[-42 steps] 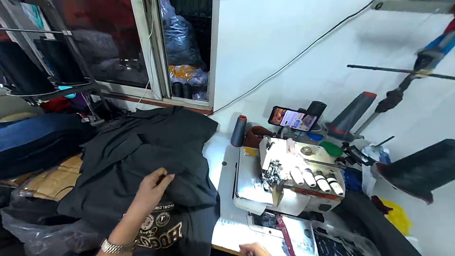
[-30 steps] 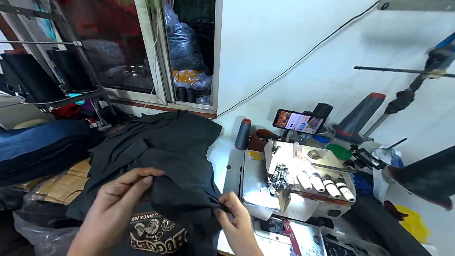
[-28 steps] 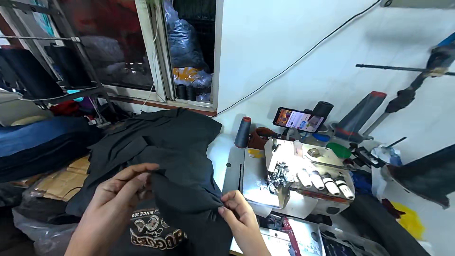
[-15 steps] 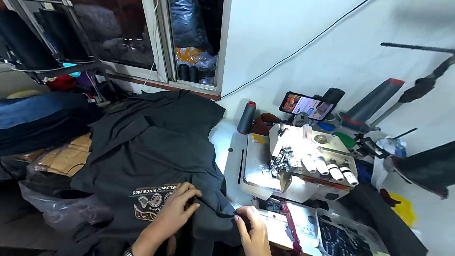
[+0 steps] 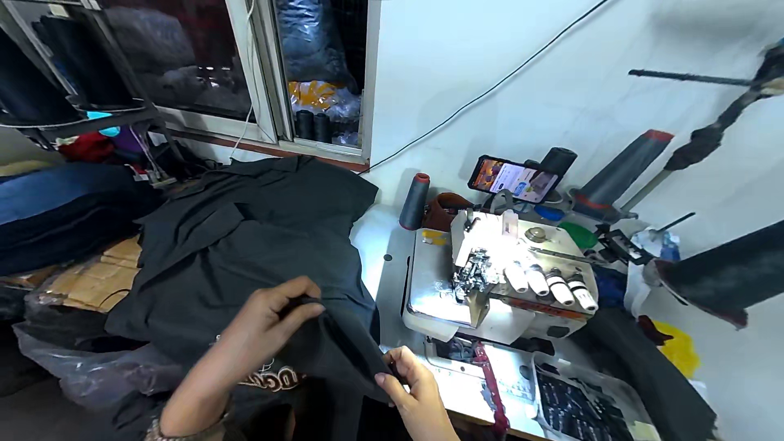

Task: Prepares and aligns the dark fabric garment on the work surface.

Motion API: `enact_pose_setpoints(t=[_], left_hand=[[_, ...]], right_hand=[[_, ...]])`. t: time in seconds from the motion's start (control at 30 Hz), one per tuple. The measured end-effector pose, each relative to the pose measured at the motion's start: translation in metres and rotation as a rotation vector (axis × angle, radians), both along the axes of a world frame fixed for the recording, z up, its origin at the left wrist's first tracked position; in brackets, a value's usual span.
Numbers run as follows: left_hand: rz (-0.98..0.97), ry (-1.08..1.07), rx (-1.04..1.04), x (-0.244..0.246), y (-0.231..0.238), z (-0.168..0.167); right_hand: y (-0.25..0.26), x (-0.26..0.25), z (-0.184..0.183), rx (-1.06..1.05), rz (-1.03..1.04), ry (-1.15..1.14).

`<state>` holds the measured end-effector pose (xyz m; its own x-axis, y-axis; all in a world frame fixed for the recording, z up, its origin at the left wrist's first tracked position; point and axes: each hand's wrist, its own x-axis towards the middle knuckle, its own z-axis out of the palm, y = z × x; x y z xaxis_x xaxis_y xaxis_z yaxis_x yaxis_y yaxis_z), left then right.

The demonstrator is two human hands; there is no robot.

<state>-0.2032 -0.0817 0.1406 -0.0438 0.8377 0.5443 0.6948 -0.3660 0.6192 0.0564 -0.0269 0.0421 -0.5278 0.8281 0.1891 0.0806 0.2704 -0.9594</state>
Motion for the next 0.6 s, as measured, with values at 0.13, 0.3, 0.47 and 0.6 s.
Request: enact_pose_setpoints(t=[0.13, 0.3, 0.47, 0.6], left_hand=[[0.312, 0.151, -0.087, -0.021, 0.003, 0.0], [0.216, 0.29, -0.357, -0.011, -0.009, -0.052], [0.18, 0.35, -0.237, 0.049, -0.049, -0.129], [0.472, 0.47, 0.04, 0.075, -0.051, -0.184]], right_hand=[[0.012, -0.006, 0.014, -0.119, -0.091, 0.099], [0.015, -0.003, -0.019, -0.022, -0.308, -0.063], [0.006, 0.004, -0.04, 0.121, -0.295, -0.029], [-0.001, 0.003, -0.039, 0.288, -0.189, -0.132]])
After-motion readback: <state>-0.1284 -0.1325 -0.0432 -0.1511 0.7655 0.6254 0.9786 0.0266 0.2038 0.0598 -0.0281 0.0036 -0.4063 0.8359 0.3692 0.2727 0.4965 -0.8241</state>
